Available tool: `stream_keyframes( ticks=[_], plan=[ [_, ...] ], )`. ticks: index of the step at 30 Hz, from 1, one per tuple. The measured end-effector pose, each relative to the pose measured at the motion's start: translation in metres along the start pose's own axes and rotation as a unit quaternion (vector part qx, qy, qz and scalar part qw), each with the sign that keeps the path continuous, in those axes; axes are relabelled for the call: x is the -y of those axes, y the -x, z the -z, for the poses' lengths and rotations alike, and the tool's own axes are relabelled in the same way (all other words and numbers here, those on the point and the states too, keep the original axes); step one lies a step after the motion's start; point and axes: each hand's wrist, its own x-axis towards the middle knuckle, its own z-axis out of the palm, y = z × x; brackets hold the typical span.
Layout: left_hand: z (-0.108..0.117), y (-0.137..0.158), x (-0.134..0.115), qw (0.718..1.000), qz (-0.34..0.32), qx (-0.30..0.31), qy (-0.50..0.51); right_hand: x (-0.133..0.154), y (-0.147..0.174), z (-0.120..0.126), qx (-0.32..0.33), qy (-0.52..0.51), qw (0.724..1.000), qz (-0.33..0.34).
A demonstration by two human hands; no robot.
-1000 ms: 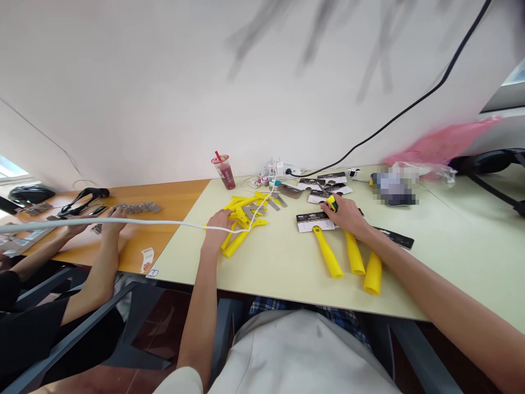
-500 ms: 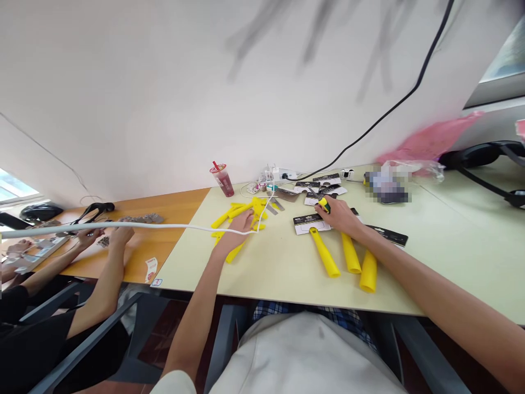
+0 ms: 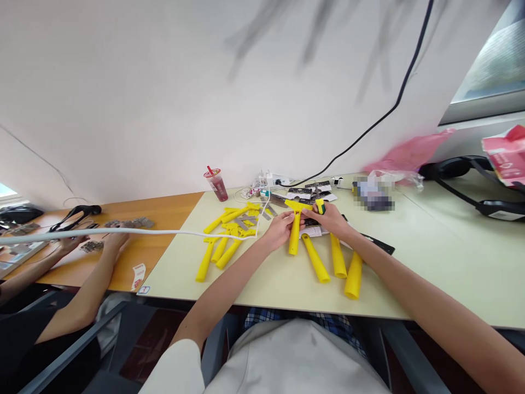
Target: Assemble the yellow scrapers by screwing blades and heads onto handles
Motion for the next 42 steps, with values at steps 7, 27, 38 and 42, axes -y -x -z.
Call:
stream_keyframes(
  ticks=[7,27,38,42],
  plan=[
    [0.013,-0.007,-0.026,0.979,-0.067,-0.004,-0.192,-0.004,0.002,0.009,-0.037,-0.097,0.993,-0.061],
    [0.136,0.014,-0.067,0.621,-0.079,-0.153,-0.765,-0.013,0.008,0.001,-0.062,-0.166,0.978,-0.11],
    [0.133,0.017,-0.063,0.583,-0.098,-0.148,-0.793,-0.015,0.008,0.001,-0.06,-0.169,0.978,-0.106],
    [0.139,0.015,-0.06,0.602,-0.104,-0.148,-0.778,-0.014,0.008,0.001,-0.056,-0.156,0.981,-0.101]
  ],
)
